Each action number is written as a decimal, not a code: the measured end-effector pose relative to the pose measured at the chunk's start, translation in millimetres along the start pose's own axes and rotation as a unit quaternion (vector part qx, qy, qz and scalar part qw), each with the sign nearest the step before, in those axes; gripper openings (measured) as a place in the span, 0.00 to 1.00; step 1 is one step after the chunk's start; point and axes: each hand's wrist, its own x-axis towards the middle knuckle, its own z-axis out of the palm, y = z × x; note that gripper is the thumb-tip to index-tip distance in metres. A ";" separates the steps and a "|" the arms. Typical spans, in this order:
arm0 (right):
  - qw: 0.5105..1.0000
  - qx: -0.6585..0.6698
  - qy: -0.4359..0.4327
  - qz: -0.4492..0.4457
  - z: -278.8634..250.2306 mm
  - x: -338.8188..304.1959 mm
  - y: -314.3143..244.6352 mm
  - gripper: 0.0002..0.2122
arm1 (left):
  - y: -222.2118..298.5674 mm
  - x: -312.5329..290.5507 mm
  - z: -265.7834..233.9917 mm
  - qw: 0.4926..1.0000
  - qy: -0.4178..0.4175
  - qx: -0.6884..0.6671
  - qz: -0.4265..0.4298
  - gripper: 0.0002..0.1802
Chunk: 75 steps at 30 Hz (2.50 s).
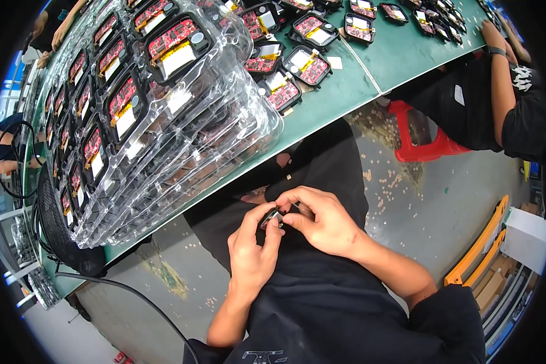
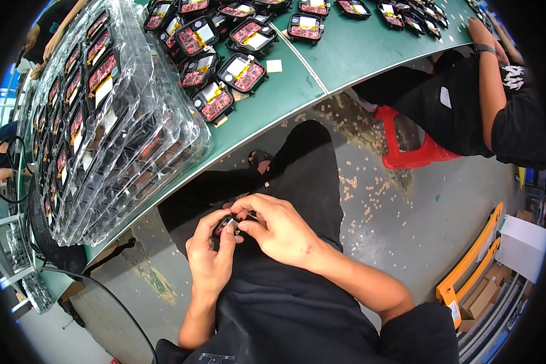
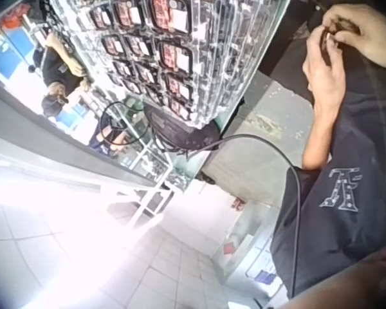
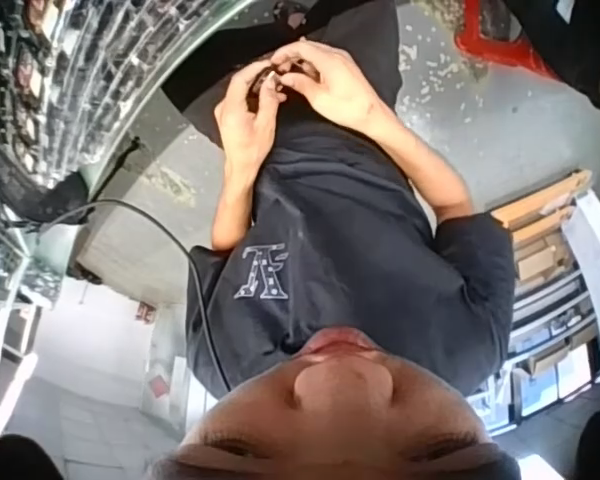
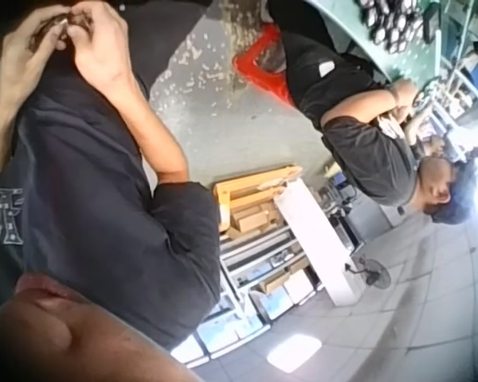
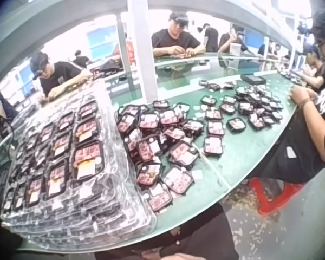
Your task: Assemble small electronic components by connecting wires and fitting parts into plastic housings.
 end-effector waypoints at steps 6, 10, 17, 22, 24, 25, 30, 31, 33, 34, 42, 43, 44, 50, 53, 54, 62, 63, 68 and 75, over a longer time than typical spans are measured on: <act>1.000 -0.024 -0.006 0.006 -0.6 -6.3 -8.9 0.10 | -0.6 2.9 -2.4 0.999 -0.049 -0.017 -0.013 0.16; 0.998 -0.058 0.017 -0.002 4.3 -9.3 -2.9 0.09 | 0.2 3.4 -3.3 0.997 -0.070 -0.026 -0.033 0.16; 0.997 -0.041 0.046 -0.044 8.2 -13.2 4.6 0.07 | 6.9 3.0 -1.6 0.998 -0.057 -0.026 -0.028 0.15; 0.999 -0.033 0.021 -0.010 6.0 -14.3 9.5 0.06 | -0.2 2.5 -0.8 0.995 -0.071 -0.047 -0.052 0.15; 0.999 -0.031 0.030 -0.023 9.0 -14.2 8.7 0.06 | -6.4 -0.8 0.1 0.995 -0.062 -0.057 -0.049 0.15; 0.998 -0.055 0.020 -0.014 7.6 -14.5 8.3 0.07 | -9.9 -2.3 1.1 0.996 -0.049 -0.064 -0.046 0.15; 0.999 -0.041 0.005 -0.030 10.2 -9.6 8.3 0.09 | -16.4 -4.5 -1.4 0.984 -0.044 -0.156 -0.073 0.14; 0.998 -0.044 0.006 -0.040 10.3 -9.3 8.2 0.09 | -14.8 -3.8 -3.6 0.979 -0.051 -0.181 -0.084 0.13; 0.998 -0.037 -0.004 -0.047 8.6 -7.0 3.8 0.08 | -13.6 -0.1 -6.8 0.966 -0.050 -0.233 -0.095 0.12; 0.997 -0.040 -0.004 -0.068 8.4 -7.8 5.6 0.07 | -13.8 0.7 -9.0 0.970 -0.058 -0.218 -0.087 0.11; 0.995 0.028 0.015 -0.089 9.3 -13.0 12.2 0.09 | -5.7 2.0 -10.0 0.972 -0.047 -0.212 -0.085 0.10; 0.995 0.027 0.018 -0.090 8.5 -13.3 12.9 0.09 | -3.6 2.0 -9.6 0.975 -0.044 -0.201 -0.086 0.10; 0.995 0.026 0.020 -0.093 7.6 -13.4 13.3 0.09 | -2.1 2.2 -8.8 0.975 -0.047 -0.201 -0.085 0.10; 0.999 0.015 -0.013 -0.040 -6.9 -19.2 -6.5 0.09 | 9.2 -0.2 -11.4 0.986 -0.061 -0.137 -0.074 0.15; 0.984 0.018 0.054 -0.170 -5.5 -33.0 -21.1 0.11 | 31.3 -4.3 -22.2 0.993 -0.053 -0.095 0.044 0.23; 0.977 0.011 0.068 -0.203 -11.2 -36.0 -30.2 0.11 | 38.7 -2.5 -27.7 0.993 -0.028 -0.009 0.118 0.30; 0.890 0.065 0.322 -0.314 -74.3 10.5 -78.0 0.08 | 129.1 -14.7 -42.8 0.879 -0.054 -0.211 0.423 0.22; 0.903 0.009 0.318 -0.288 -86.7 20.0 -88.9 0.07 | 137.5 -14.8 -38.9 0.850 -0.074 -0.273 0.445 0.21; 0.884 -0.145 0.281 -0.344 -111.7 96.9 -124.5 0.07 | 169.7 -30.9 -37.9 0.771 -0.162 -0.446 0.425 0.17; 0.856 -0.294 0.167 -0.392 -94.0 151.9 -132.7 0.08 | 158.9 -22.2 -21.1 0.719 -0.268 -0.468 0.438 0.18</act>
